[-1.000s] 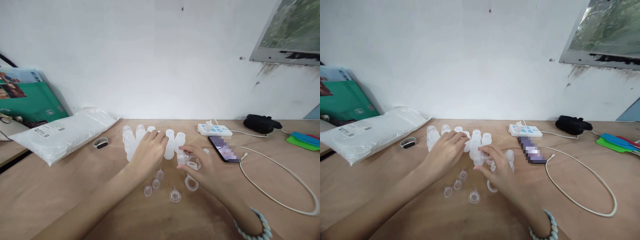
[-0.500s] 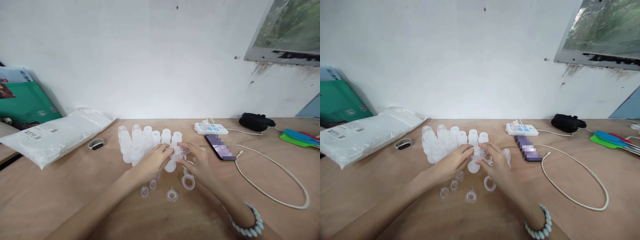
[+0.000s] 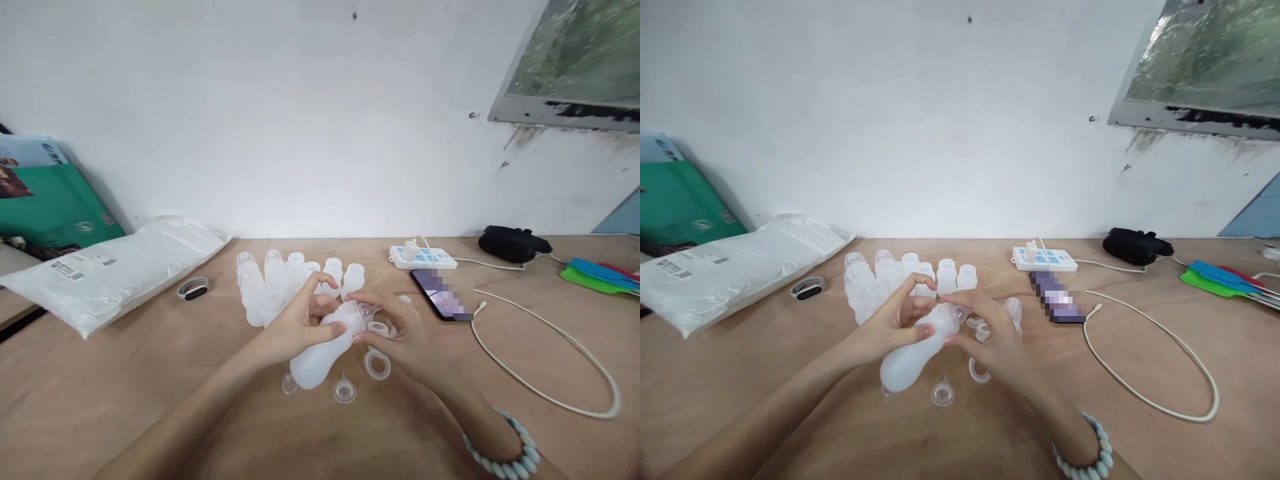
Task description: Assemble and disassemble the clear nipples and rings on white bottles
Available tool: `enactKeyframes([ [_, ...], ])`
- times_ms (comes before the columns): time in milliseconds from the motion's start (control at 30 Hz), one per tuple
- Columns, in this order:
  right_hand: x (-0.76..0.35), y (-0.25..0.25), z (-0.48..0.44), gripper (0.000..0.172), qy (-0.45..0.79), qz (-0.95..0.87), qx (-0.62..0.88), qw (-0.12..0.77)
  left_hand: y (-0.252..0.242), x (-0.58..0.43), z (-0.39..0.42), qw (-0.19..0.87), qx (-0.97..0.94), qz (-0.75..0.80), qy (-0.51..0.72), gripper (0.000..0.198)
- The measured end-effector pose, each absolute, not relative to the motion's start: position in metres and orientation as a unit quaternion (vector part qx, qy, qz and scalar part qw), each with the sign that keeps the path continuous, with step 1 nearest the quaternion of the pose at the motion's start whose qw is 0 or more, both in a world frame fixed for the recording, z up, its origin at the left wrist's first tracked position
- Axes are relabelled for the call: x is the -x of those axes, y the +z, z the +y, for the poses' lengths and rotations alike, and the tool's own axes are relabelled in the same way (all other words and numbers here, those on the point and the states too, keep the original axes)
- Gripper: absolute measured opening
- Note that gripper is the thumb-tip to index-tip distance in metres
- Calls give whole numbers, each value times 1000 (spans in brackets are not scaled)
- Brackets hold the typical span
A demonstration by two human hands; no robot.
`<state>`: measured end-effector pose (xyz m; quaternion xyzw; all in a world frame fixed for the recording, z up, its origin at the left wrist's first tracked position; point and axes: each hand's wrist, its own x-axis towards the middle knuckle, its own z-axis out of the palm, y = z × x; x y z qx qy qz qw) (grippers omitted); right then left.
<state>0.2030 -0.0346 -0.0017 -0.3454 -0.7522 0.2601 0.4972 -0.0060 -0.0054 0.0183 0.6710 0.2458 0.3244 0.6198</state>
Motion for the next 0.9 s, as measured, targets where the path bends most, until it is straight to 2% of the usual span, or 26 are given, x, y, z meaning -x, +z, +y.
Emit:
enactKeyframes([
  [200, -203, 7, -40, 37, 351, -785, 263, 438, 19, 21, -6, 711, -614, 270, 211, 57],
  [333, -200, 8, -44, 37, 332, -791, 274, 435, 14, 26, -8, 731, -596, 262, 204, 59],
  [467, -200, 5, -43, 41, 275, -802, 349, 398, 16, 26, -9, 695, -619, 293, 219, 55],
  [600, -200, 2, -40, 40, 297, -793, 400, 351, 23, 25, -17, 632, -656, 338, 239, 52],
  [767, -198, 0, -39, 38, 343, -770, 378, 382, 27, 23, -27, 578, -670, 378, 270, 41],
  [900, -193, -1, -41, 36, 346, -787, 339, 382, 18, 25, -26, 576, -668, 388, 267, 40],
])
